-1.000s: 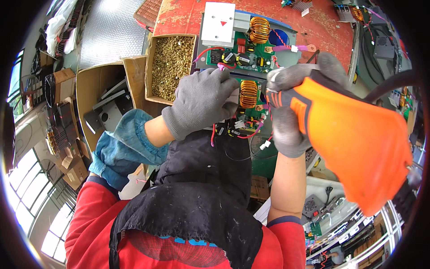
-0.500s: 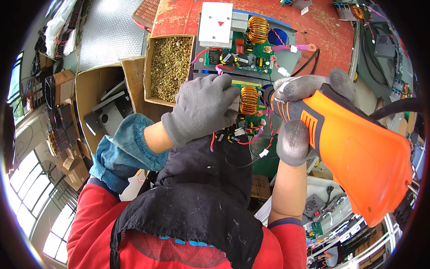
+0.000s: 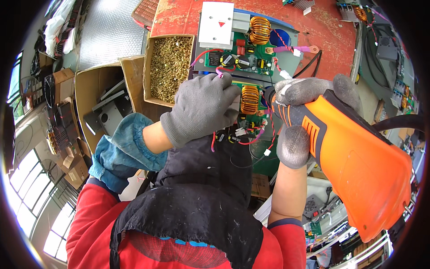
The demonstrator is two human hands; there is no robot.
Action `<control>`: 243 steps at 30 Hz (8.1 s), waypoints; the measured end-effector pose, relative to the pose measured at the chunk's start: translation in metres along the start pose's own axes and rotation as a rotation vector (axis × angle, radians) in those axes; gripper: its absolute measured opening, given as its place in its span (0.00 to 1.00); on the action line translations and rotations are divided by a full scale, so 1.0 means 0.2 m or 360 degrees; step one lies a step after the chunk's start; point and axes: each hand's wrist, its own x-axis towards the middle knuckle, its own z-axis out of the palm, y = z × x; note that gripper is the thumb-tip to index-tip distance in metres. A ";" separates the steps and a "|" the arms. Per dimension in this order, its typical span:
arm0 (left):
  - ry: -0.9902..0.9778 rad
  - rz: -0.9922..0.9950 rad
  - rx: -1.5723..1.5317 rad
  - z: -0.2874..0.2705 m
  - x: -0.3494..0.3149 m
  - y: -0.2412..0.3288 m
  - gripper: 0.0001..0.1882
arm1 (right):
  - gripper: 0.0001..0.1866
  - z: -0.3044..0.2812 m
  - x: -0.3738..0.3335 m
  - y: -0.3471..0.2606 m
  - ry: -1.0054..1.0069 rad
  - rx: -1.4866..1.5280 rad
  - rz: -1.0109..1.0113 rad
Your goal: Assemble electronic inverter components by placing boards, securing housings, and using a power screwdriver.
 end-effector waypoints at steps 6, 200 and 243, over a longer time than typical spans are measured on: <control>0.0011 0.0038 -0.0010 0.00 0.00 -0.01 0.19 | 0.41 0.01 0.00 0.04 -0.0075 0.0051 -0.0082; 0.0072 -0.0911 -0.4311 0.10 -0.51 -0.27 0.15 | 0.45 0.79 0.07 -0.27 -0.0458 0.0230 -0.0463; 0.0261 -0.1259 -0.3658 0.33 -0.55 -0.40 0.10 | 0.38 0.67 0.02 0.12 -0.0464 0.0097 -0.0048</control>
